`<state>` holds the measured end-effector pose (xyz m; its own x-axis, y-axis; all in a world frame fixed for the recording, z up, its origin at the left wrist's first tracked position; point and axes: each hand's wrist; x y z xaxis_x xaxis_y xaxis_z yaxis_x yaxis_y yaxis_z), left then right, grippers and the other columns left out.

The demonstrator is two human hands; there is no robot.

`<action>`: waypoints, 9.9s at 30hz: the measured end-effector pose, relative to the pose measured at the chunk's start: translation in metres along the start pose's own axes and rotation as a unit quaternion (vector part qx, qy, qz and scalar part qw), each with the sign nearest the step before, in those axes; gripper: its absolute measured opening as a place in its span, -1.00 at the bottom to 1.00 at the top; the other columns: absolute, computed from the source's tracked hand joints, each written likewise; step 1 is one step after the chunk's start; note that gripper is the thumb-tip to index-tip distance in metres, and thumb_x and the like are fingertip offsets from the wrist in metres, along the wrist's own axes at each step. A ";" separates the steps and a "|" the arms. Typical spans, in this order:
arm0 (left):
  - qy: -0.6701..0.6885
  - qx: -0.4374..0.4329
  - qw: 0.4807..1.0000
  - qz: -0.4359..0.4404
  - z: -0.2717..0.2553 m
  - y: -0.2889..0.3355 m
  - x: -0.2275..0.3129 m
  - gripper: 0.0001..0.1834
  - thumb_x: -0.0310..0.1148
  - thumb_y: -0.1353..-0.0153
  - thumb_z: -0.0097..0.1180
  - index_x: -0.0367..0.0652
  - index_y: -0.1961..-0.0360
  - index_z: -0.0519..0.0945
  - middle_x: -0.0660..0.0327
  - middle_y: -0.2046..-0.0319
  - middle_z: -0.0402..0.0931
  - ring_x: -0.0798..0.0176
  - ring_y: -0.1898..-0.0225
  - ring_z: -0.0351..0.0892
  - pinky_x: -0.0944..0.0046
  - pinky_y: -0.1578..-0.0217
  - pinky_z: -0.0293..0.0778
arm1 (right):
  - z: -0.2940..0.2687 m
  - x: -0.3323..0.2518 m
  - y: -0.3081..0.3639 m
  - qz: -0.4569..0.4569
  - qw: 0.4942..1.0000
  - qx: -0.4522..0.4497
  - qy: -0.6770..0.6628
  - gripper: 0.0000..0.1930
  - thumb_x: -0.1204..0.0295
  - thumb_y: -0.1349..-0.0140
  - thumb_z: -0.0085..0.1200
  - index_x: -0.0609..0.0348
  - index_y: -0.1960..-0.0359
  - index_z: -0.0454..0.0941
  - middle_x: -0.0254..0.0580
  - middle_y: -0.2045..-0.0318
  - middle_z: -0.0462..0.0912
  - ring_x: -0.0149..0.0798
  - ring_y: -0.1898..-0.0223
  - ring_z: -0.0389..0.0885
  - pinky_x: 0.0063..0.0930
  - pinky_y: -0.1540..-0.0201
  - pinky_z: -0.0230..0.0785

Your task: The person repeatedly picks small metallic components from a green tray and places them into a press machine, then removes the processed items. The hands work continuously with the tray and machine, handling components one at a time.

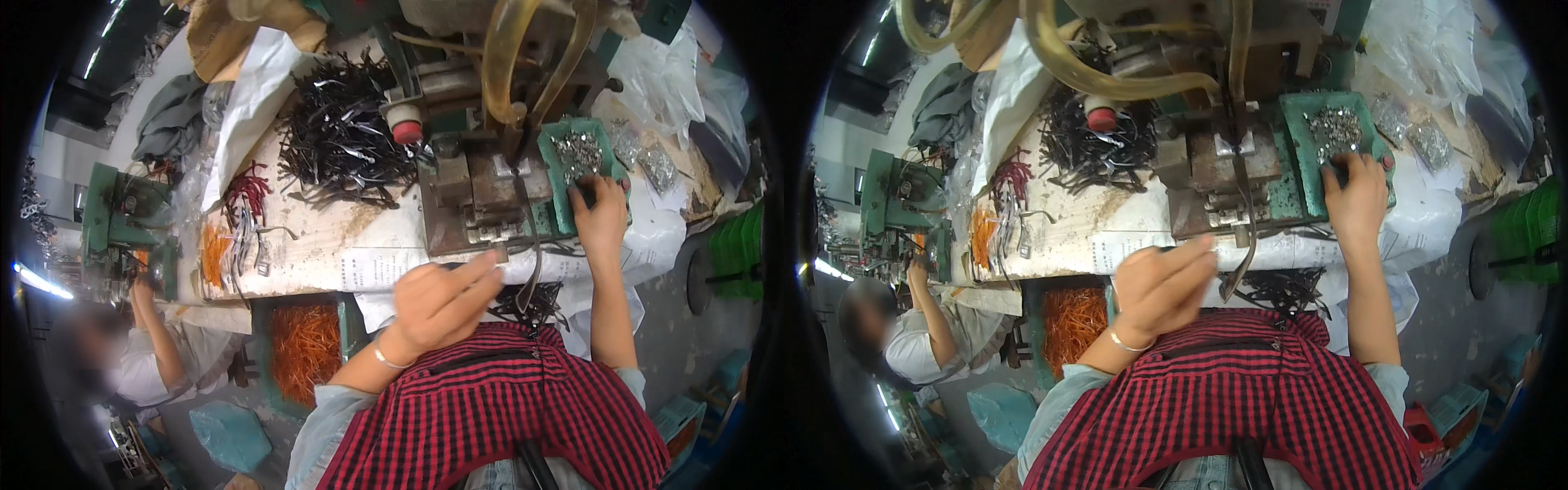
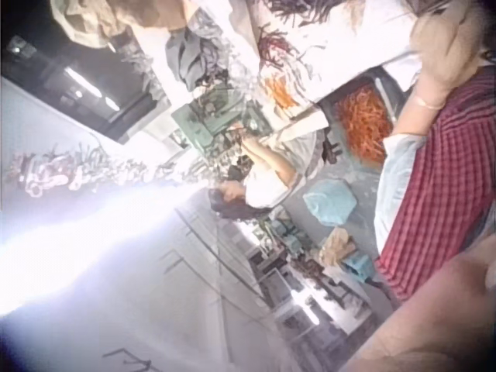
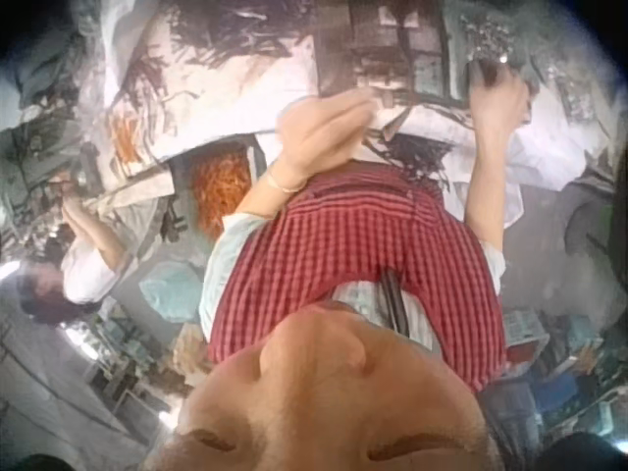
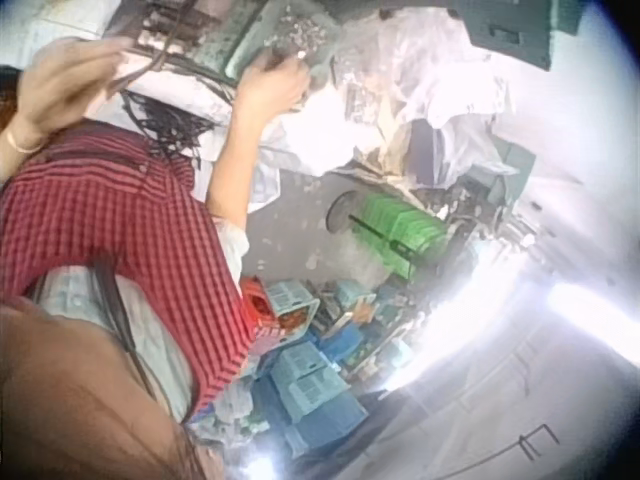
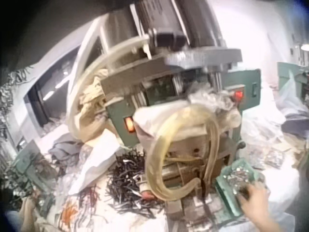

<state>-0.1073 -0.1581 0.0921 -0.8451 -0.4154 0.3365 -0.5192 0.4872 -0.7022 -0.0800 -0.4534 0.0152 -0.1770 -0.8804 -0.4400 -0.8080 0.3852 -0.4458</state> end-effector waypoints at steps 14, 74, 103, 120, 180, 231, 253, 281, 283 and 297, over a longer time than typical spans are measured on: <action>-0.305 -0.086 0.944 -0.095 -0.036 0.035 -0.220 -0.67 -0.58 0.00 0.33 -0.01 0.18 0.82 0.20 -0.26 0.59 -0.01 0.14 0.52 0.11 0.03 0.48 | -0.022 0.013 0.006 0.048 0.978 0.046 -0.199 -0.83 0.56 -0.24 0.19 0.20 0.14 0.72 -0.12 0.34 0.70 -0.14 0.31 0.67 -0.35 0.16 0.50; 0.001 0.088 0.991 0.097 0.032 -0.024 -0.012 -0.75 -0.45 -0.12 0.28 -0.17 0.13 0.72 0.02 -0.04 0.72 0.33 0.49 0.58 0.35 0.55 0.36 | 0.027 0.104 0.021 0.033 0.993 -0.087 -0.076 -0.79 0.49 -0.28 0.20 0.33 0.10 0.62 0.05 0.16 0.70 0.04 0.10 0.66 -0.17 0.01 0.46; -0.129 0.071 0.949 -0.279 -0.001 0.036 -0.160 -0.84 -0.36 -0.28 0.25 -0.21 0.27 0.56 0.00 0.39 0.56 -0.18 0.30 0.61 -0.06 0.31 0.52 | -0.008 0.019 -0.017 0.051 0.936 -0.070 -0.340 -0.68 0.44 -0.52 0.07 0.34 -0.20 0.54 -0.09 -0.13 0.64 -0.25 -0.16 0.57 -0.39 -0.31 0.33; -0.201 0.575 0.683 -0.402 -0.542 0.094 -0.269 -0.75 -0.29 -0.49 0.08 -0.19 0.34 0.50 0.03 0.46 0.69 0.19 0.57 0.68 0.23 0.55 0.55 | -0.014 -0.024 -0.036 0.039 0.919 -0.073 -0.385 -0.67 0.40 -0.54 0.06 0.37 -0.19 0.58 -0.12 -0.14 0.66 -0.31 -0.16 0.57 -0.42 -0.33 0.28; 0.043 0.079 0.994 0.054 0.030 -0.025 -0.016 -0.59 -0.43 -0.03 0.49 -0.13 0.04 0.71 0.08 -0.03 0.74 0.30 0.53 0.57 0.37 0.50 0.44 | -0.010 0.013 0.004 -0.036 0.999 -0.017 0.007 -0.89 0.55 -0.12 0.26 0.20 0.34 0.58 0.00 0.32 0.64 0.15 0.18 0.61 0.00 0.09 0.44; -0.008 0.070 0.995 0.077 -0.009 -0.049 -0.028 -0.87 -0.55 -0.20 0.32 -0.12 0.23 0.74 0.00 0.10 0.78 0.22 0.43 0.65 0.26 0.42 0.54 | -0.077 -0.116 -0.011 -0.023 0.854 -0.094 -0.511 -0.48 0.61 -0.26 0.18 0.30 -0.29 0.48 0.02 -0.11 0.68 -0.21 -0.11 0.69 -0.36 -0.24 0.43; 0.026 0.079 0.993 0.089 0.036 -0.038 -0.019 -0.59 -0.49 -0.01 0.39 -0.13 0.04 0.71 0.08 -0.01 0.75 0.36 0.48 0.56 0.36 0.54 0.39 | -0.009 -0.006 0.004 -0.039 0.998 -0.051 0.017 -0.90 0.54 -0.10 0.28 0.24 0.35 0.63 0.03 0.29 0.61 0.15 0.10 0.59 0.00 0.00 0.41; -0.092 0.095 0.976 -0.174 -0.035 0.044 -0.193 -0.70 -0.57 -0.07 0.22 -0.15 0.13 0.72 0.06 0.22 0.67 -0.02 0.15 0.64 0.03 0.12 0.54 | -0.033 0.006 0.005 0.020 0.965 0.001 -0.263 -0.79 0.50 -0.37 0.17 0.28 0.01 0.68 -0.09 0.02 0.73 -0.16 -0.01 0.67 -0.32 -0.16 0.44; -0.019 0.127 0.965 -0.230 -0.032 0.038 -0.192 -0.72 -0.61 -0.32 0.15 -0.16 -0.01 0.70 0.22 0.17 0.68 0.25 0.12 0.64 0.25 0.07 0.54 | -0.038 -0.048 -0.017 -0.072 0.949 0.017 -0.307 -0.83 0.55 -0.29 0.22 0.27 0.10 0.70 -0.11 0.09 0.75 -0.16 0.05 0.69 -0.33 -0.10 0.47; 0.255 0.323 0.826 -0.385 -0.019 -0.020 -0.115 -0.58 -0.10 -0.64 -0.15 -0.24 -0.12 0.55 0.13 0.24 0.69 0.39 0.37 0.59 0.43 0.36 0.50 | -0.023 -0.120 -0.025 0.026 0.823 -0.011 -0.567 -0.53 0.65 -0.24 0.25 0.31 -0.19 0.44 -0.10 0.02 0.70 -0.37 0.04 0.68 -0.48 -0.10 0.46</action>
<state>-0.0028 -0.1053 0.0792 -0.3256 0.0468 0.9444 -0.8904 -0.3512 -0.2895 -0.0514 -0.3638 0.0972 0.4170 -0.0336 -0.9083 -0.8278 0.3985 -0.3948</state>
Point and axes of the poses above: each hand's wrist, its own y-axis away from the middle knuckle, its own z-axis out of the palm, x = y × z
